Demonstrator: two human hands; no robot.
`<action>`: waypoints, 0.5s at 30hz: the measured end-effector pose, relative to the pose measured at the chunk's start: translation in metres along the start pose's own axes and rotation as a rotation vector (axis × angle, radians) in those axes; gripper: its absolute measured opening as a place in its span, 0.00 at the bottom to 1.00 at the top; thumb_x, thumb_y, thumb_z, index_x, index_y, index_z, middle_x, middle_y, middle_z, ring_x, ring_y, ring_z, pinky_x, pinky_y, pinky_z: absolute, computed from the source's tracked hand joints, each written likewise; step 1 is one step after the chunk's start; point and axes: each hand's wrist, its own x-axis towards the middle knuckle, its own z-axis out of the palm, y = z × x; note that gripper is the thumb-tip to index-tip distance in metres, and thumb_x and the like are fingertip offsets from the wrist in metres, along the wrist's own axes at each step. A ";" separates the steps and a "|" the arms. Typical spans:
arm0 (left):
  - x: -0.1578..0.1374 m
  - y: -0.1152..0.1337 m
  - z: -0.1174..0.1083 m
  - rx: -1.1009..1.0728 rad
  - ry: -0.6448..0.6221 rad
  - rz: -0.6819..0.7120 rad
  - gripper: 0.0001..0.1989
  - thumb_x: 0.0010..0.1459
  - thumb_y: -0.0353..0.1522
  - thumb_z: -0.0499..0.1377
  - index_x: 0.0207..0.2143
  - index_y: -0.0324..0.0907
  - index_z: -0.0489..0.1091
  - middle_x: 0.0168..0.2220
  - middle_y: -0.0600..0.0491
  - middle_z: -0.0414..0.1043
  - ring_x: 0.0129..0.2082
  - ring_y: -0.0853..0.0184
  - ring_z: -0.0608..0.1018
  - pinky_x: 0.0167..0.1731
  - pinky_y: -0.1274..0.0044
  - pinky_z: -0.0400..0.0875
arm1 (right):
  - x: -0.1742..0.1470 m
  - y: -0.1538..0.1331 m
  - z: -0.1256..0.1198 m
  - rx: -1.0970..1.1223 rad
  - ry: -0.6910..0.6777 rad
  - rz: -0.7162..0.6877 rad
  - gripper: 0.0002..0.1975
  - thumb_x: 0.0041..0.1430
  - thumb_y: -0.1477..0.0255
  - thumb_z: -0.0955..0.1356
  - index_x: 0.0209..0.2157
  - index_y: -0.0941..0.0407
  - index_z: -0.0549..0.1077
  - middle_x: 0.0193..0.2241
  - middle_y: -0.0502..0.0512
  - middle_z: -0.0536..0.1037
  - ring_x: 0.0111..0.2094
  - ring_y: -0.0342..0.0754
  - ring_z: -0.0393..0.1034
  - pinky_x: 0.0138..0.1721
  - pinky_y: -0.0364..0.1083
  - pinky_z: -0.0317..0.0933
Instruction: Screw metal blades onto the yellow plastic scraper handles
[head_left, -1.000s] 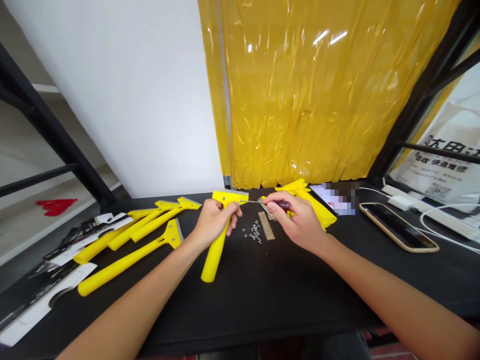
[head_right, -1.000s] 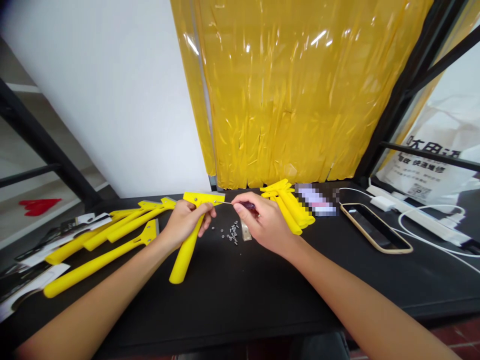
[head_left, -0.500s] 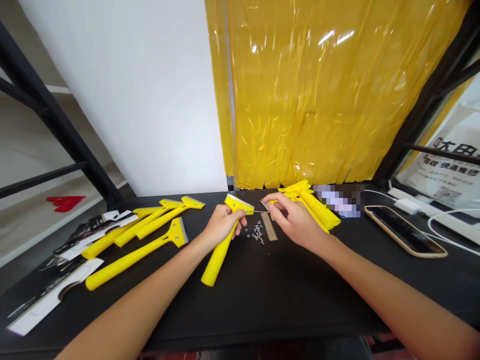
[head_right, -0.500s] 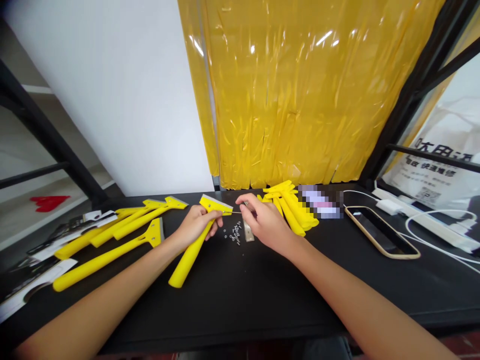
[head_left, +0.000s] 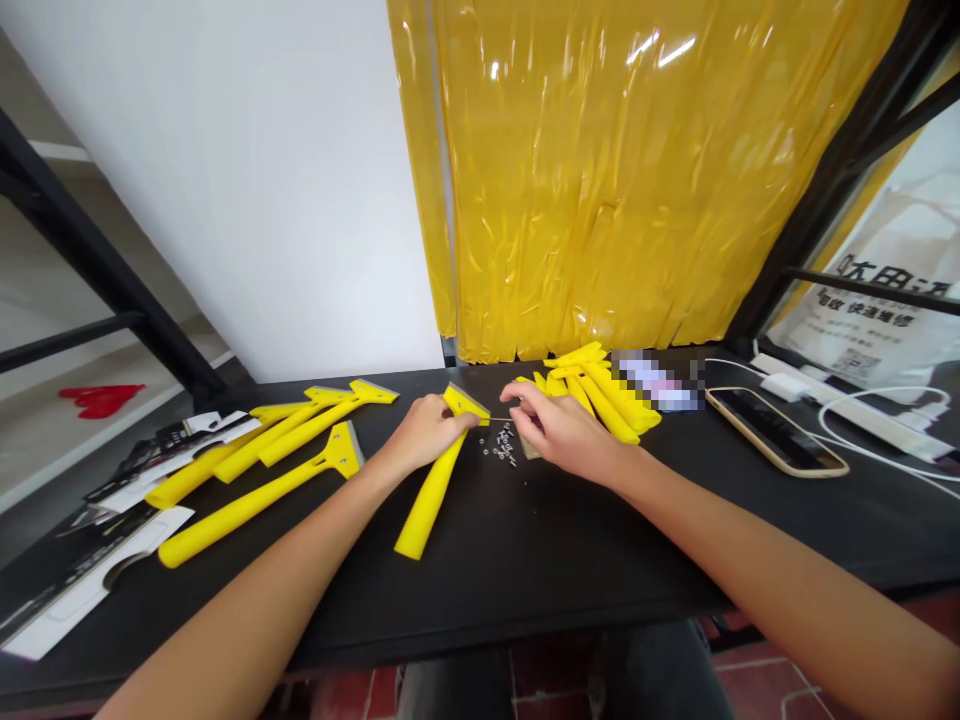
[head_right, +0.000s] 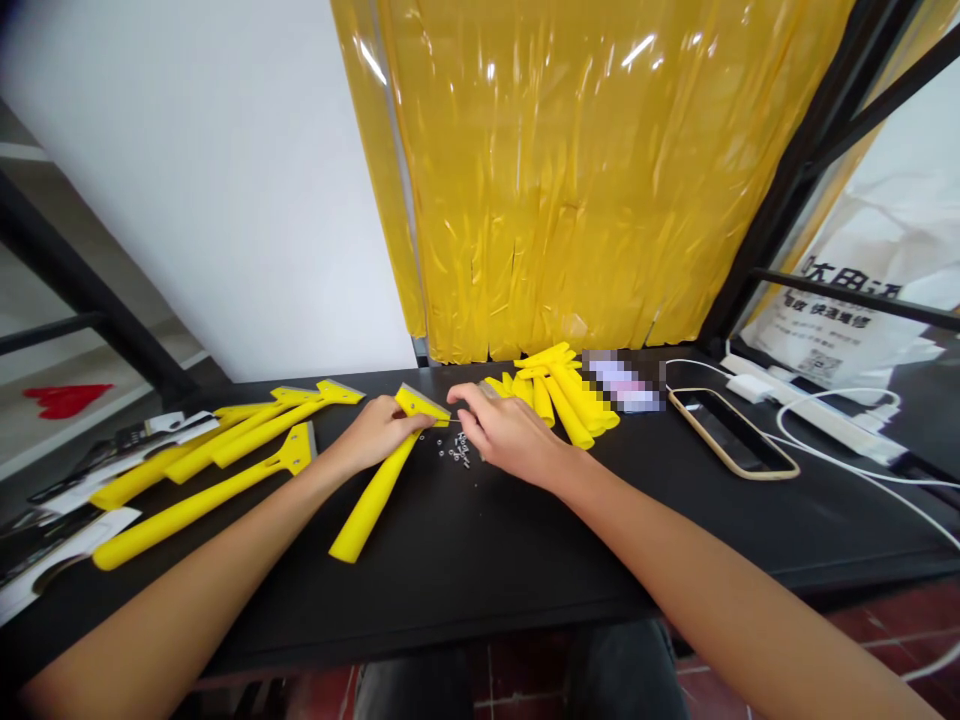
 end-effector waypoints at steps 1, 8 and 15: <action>-0.001 0.001 -0.001 0.016 -0.002 -0.011 0.23 0.51 0.45 0.63 0.15 0.42 0.61 0.16 0.58 0.58 0.18 0.71 0.60 0.20 0.75 0.49 | 0.000 0.000 0.000 -0.010 -0.006 -0.010 0.15 0.69 0.69 0.59 0.54 0.53 0.66 0.30 0.51 0.76 0.25 0.45 0.66 0.30 0.44 0.55; 0.000 0.003 0.001 -0.238 -0.158 0.053 0.14 0.54 0.39 0.60 0.22 0.39 0.76 0.23 0.50 0.76 0.25 0.64 0.76 0.30 0.74 0.66 | 0.000 0.000 -0.003 0.009 -0.024 -0.018 0.16 0.69 0.69 0.59 0.56 0.52 0.65 0.28 0.49 0.74 0.26 0.45 0.66 0.30 0.44 0.55; 0.001 0.004 -0.001 -0.206 -0.016 0.032 0.13 0.53 0.38 0.62 0.21 0.39 0.75 0.22 0.51 0.76 0.25 0.63 0.76 0.28 0.75 0.66 | 0.000 0.002 -0.008 0.077 0.040 0.021 0.16 0.69 0.68 0.60 0.56 0.52 0.65 0.25 0.46 0.71 0.23 0.44 0.62 0.28 0.44 0.53</action>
